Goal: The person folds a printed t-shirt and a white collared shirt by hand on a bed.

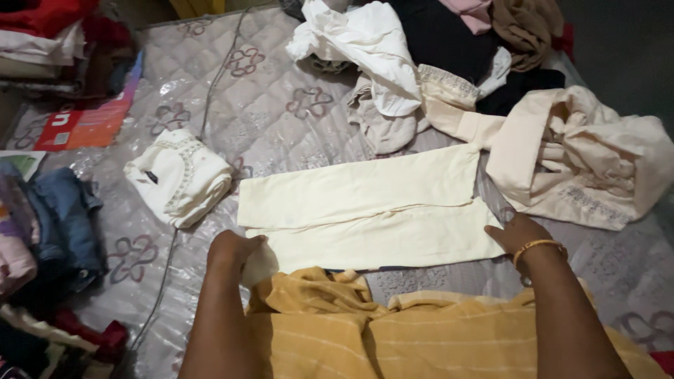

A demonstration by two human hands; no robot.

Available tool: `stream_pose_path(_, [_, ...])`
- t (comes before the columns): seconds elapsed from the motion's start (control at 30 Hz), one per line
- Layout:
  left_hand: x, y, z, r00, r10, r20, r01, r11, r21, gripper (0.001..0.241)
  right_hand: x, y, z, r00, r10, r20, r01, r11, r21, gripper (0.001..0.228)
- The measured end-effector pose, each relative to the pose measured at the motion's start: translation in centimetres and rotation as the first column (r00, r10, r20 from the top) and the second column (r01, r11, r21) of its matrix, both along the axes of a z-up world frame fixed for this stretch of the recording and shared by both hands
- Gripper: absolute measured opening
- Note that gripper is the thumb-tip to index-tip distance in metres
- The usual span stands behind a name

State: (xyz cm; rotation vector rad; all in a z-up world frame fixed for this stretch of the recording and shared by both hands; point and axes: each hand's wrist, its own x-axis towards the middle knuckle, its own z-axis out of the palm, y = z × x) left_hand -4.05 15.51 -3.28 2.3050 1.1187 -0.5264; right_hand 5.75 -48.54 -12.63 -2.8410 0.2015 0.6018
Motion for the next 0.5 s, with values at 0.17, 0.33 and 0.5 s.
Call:
stream_pose_path(0.17, [0.2, 1.2, -1.6, 0.999, 0.022, 0.034, -0.018, 0.991, -0.134, 0.069, -0.6, 0.8, 2.0, 0.995, -0.104, -0.003, 0.104, 0.992, 0.069, 0.084])
stream_pose_path(0.33, [0.4, 2.4, -3.2, 0.999, -0.019, 0.041, 0.026, 0.983, -0.183, 0.065, -0.7, 1.1, 2.6, 0.986, -0.165, -0.027, 0.167, 0.978, 0.123, 0.082])
stream_pose_path(0.5, [0.7, 2.6, -3.6, 0.992, -0.089, 0.086, 0.104, 0.975, -0.195, 0.060, -0.7, 1.0, 2.4, 0.995, -0.101, 0.013, 0.100, 0.990, 0.101, 0.086])
